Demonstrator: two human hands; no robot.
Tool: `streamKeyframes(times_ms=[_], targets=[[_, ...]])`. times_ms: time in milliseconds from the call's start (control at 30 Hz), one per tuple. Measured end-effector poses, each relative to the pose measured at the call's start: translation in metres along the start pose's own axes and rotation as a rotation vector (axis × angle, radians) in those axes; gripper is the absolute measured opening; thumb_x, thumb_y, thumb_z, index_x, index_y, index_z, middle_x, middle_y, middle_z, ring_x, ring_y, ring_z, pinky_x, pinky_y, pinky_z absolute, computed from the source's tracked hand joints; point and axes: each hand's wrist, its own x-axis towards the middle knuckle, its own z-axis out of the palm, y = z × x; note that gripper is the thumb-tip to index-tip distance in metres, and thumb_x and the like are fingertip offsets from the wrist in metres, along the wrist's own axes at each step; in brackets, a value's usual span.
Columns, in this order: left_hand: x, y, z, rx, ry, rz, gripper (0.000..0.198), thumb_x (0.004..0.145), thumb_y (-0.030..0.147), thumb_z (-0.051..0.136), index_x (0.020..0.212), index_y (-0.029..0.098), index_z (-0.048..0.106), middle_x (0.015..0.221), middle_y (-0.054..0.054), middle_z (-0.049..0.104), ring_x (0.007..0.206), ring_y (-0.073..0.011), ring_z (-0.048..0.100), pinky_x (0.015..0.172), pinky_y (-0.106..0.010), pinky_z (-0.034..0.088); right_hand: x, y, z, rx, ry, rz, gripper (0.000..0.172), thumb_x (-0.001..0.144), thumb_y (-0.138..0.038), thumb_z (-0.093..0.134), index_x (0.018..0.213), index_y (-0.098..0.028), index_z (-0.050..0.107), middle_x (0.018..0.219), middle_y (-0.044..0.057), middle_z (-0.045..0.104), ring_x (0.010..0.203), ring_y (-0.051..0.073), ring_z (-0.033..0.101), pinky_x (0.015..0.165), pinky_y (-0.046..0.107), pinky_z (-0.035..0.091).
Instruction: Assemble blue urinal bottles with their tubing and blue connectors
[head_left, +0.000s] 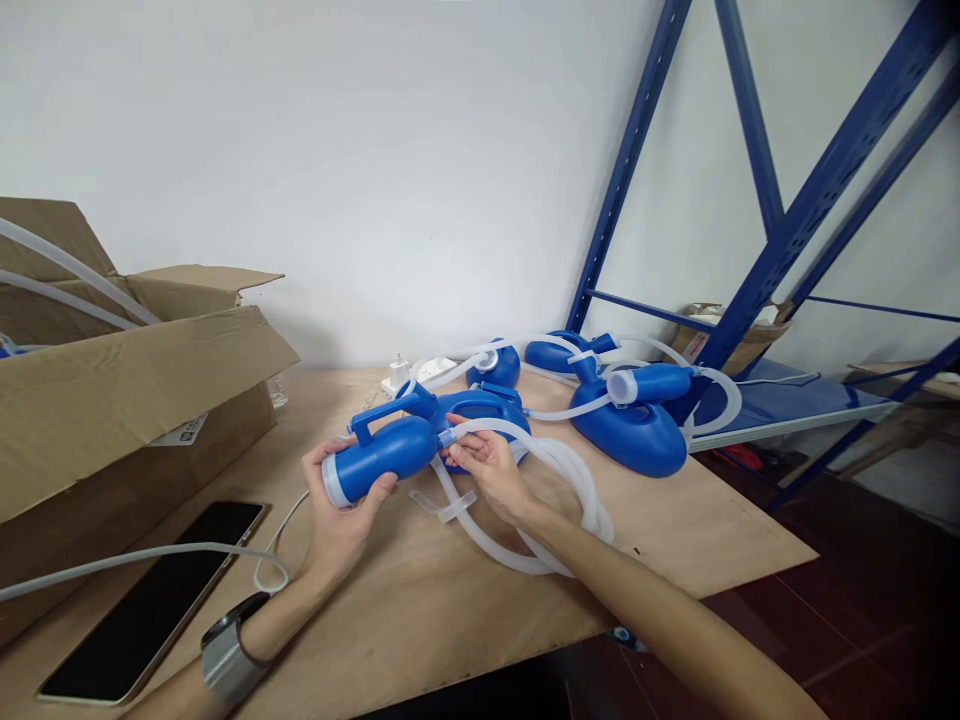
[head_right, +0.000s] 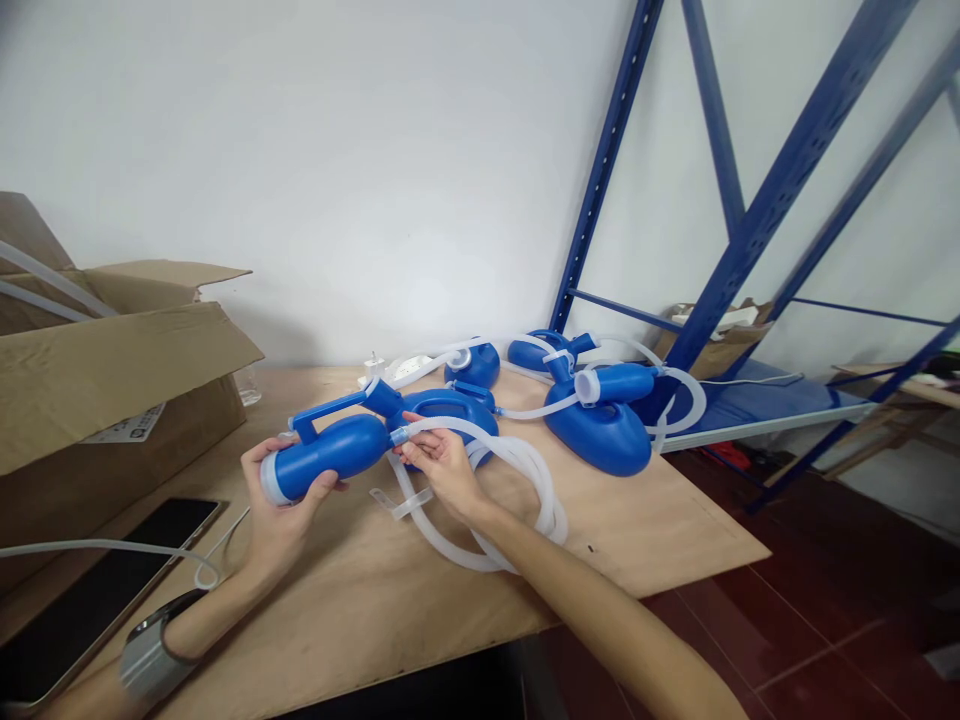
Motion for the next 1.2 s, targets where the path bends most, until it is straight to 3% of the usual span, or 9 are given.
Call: streamKeyframes(times_ms=[167, 367, 633, 800, 1067, 1200], targets=[[0.0, -0.002, -0.001, 0.007, -0.001, 0.036, 0.068, 0.067, 0.04, 0.089, 0.116, 0.028, 0.044, 0.126, -0.007, 0.052, 0.098, -0.0236, 0.068, 0.063, -0.036, 0.068, 0.001, 0.001, 0.0, 0.043, -0.004, 0.02, 0.055, 0.074, -0.043, 0.091, 0.122, -0.022, 0.074, 0.095, 0.005, 0.079, 0.09, 0.022, 0.074, 0.087, 0.037, 0.059], [-0.002, -0.012, -0.002, 0.128, 0.053, 0.213, 0.066, 0.069, 0.04, 0.09, 0.118, 0.029, 0.047, 0.121, -0.006, 0.058, 0.114, -0.0272, 0.064, 0.089, -0.044, 0.063, 0.001, 0.0, 0.001, 0.044, 0.012, 0.022, 0.051, 0.073, -0.043, 0.091, 0.117, -0.021, 0.076, 0.093, 0.005, 0.079, 0.09, 0.022, 0.073, 0.086, 0.037, 0.058], [-0.001, -0.016, -0.001, 0.176, 0.06, 0.301, 0.067, 0.071, 0.04, 0.089, 0.121, 0.028, 0.046, 0.121, -0.006, 0.059, 0.112, -0.0258, 0.064, 0.096, -0.046, 0.058, 0.003, 0.001, 0.001, 0.093, -0.014, 0.087, 0.048, 0.068, -0.04, 0.096, 0.109, -0.02, 0.079, 0.093, 0.004, 0.079, 0.089, 0.018, 0.072, 0.085, 0.03, 0.056], [0.0, -0.019, -0.003, 0.155, 0.029, 0.278, 0.065, 0.074, 0.038, 0.087, 0.121, 0.029, 0.044, 0.126, -0.006, 0.056, 0.115, -0.0251, 0.062, 0.092, -0.044, 0.06, 0.004, 0.002, 0.0, 0.072, -0.006, 0.061, 0.037, 0.07, -0.042, 0.094, 0.094, -0.017, 0.081, 0.094, 0.007, 0.079, 0.087, 0.019, 0.071, 0.084, 0.031, 0.055], [0.0, -0.013, -0.004, 0.152, 0.021, 0.215, 0.066, 0.072, 0.041, 0.087, 0.12, 0.029, 0.044, 0.127, -0.007, 0.055, 0.115, -0.0275, 0.063, 0.09, -0.044, 0.06, 0.002, -0.004, 0.002, 0.094, -0.031, 0.042, 0.043, 0.071, -0.043, 0.093, 0.105, -0.021, 0.079, 0.094, 0.005, 0.077, 0.088, 0.018, 0.07, 0.086, 0.032, 0.054], [0.004, -0.006, -0.005, 0.13, 0.024, 0.158, 0.064, 0.073, 0.041, 0.085, 0.12, 0.029, 0.044, 0.128, -0.007, 0.056, 0.115, -0.0276, 0.065, 0.09, -0.045, 0.061, 0.001, -0.014, -0.001, -0.057, -0.095, 0.039, 0.041, 0.084, -0.055, 0.079, 0.108, -0.022, 0.075, 0.099, 0.006, 0.076, 0.096, 0.022, 0.071, 0.091, 0.038, 0.055]])
